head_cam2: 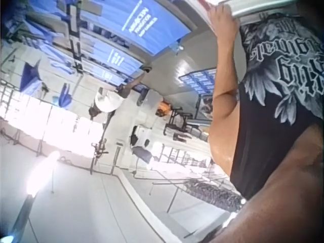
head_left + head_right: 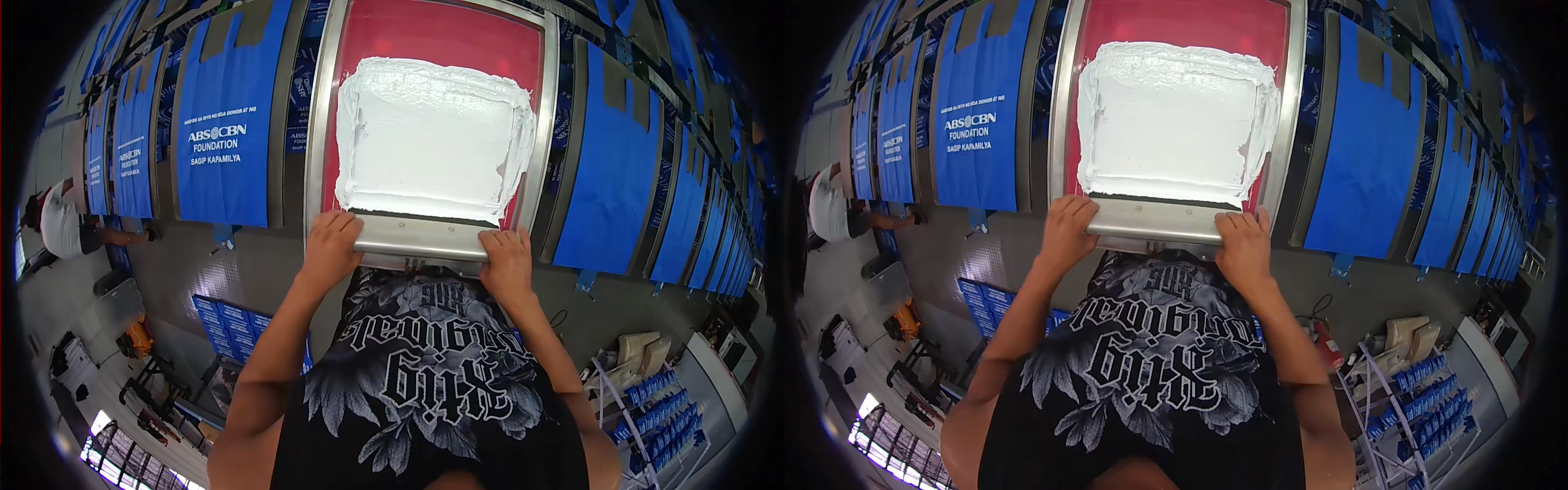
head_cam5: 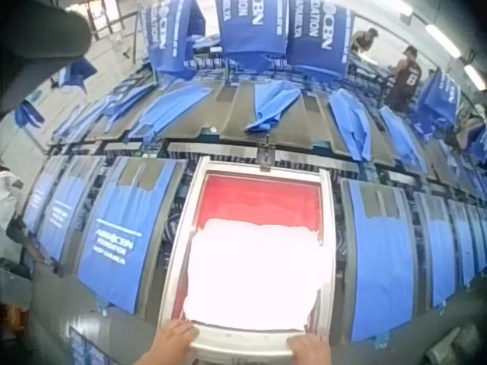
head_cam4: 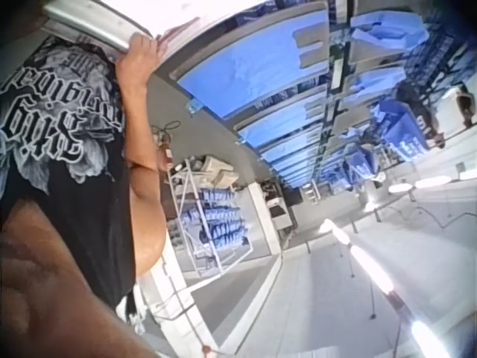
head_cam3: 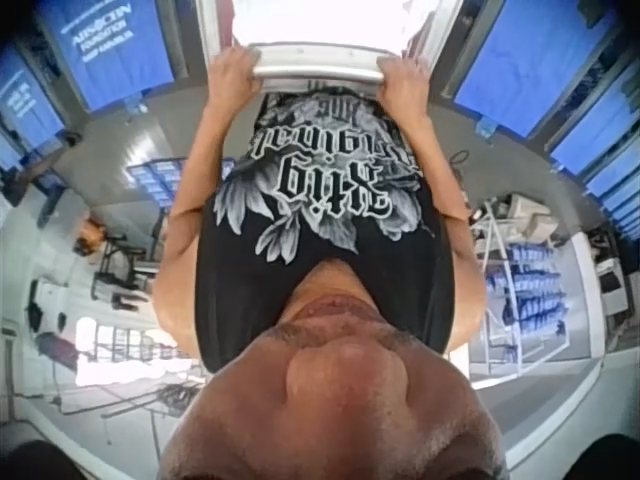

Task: Applying ink to fabric through a screen at multiple stations.

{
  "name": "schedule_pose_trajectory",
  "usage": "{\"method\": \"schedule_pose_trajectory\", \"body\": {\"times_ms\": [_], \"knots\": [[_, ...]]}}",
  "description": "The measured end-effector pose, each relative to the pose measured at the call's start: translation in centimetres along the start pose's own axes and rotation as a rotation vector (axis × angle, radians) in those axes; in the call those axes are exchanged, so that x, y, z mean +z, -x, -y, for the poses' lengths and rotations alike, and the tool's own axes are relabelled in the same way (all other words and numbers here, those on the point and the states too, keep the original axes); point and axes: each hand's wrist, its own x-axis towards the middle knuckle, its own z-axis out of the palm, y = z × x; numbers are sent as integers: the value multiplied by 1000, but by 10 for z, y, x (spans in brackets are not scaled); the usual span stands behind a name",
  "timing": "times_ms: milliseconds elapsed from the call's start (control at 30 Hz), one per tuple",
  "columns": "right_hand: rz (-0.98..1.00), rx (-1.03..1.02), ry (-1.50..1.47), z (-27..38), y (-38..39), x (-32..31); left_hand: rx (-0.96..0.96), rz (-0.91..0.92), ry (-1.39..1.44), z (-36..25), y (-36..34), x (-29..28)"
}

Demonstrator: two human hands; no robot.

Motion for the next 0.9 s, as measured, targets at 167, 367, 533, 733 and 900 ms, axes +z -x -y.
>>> {"method": "schedule_pose_trajectory", "body": {"times_ms": [167,367,533,733,900], "knots": [[-58,-40,108,-22,-63,1,69,-128,-77,41,-55,14],[-42,3,263,-61,-188,-36,-41,-121,-128,58,-197,-26],[11,22,160,-13,-72,-30,-62,-6,-81,32,-69,-18],[-85,-37,123,-37,-44,23,66,-199,-77,37,-46,34],[3,12,266,-71,-202,-49,-52,-92,-114,58,-214,-28]]}}
